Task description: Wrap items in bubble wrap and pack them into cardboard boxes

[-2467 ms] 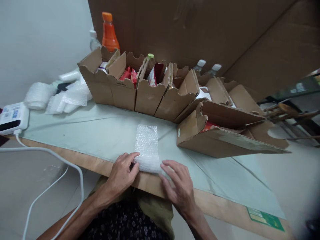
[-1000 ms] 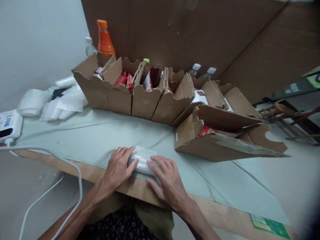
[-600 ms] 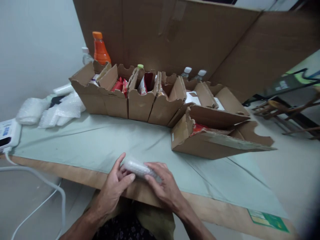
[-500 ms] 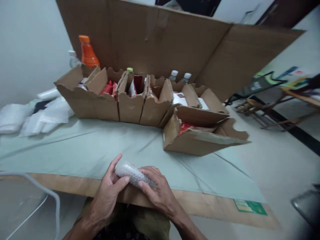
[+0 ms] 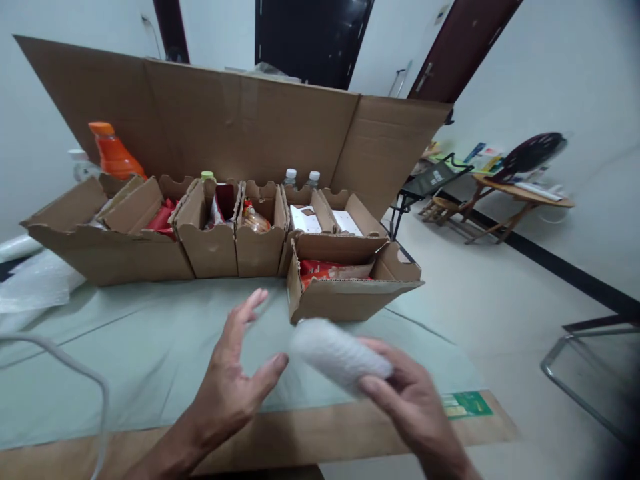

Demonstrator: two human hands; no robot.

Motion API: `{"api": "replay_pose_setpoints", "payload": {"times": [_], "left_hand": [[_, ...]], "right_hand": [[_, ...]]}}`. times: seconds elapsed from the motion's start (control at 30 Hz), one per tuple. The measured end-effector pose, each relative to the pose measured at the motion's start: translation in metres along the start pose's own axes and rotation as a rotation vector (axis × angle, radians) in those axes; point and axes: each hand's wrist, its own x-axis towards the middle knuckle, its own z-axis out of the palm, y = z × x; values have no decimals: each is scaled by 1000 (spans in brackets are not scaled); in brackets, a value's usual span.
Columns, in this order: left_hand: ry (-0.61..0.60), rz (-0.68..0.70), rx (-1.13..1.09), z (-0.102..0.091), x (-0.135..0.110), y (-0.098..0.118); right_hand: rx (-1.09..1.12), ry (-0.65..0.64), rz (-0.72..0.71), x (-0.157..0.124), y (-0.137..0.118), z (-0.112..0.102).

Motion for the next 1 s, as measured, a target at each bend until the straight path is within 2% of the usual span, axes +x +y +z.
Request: {"api": "replay_pose_setpoints", "payload": {"times": [0.1,0.17,0.23,0.3,0.47,0.6,0.7,0.83,0.9,1.0], "left_hand": [[33,229,245,23,45,11],[3,286,285,39,64,12],[-42,292,262,52,70,8],[-68,289,224,59,66,3],[-53,232,161,62,52,-4],[-47,217,143,65,52,-6],[-38,226,136,67,52,-7],[-33,219,144,67,50,-8],[-29,217,148,67,49,-8],[-33,231,150,67,49,-8]], "right_hand": [[-141,236,-94,19,-23,-51],[-237,349,-130,36,-36,-76],[-310,374,-134,55,-46,-95],[-399,314,-134,74,-51,-109],[-675,-9,-171,115,-48,-128],[-671,-200,-140,140,-49,-114],[-768,-411,-121,160,-53,-84],[-1061,-668,-190,186,-54,-41],[-1177,-752,-192,195,-55,-30],[-1256,-806,-155,203,-56,-27]]}}
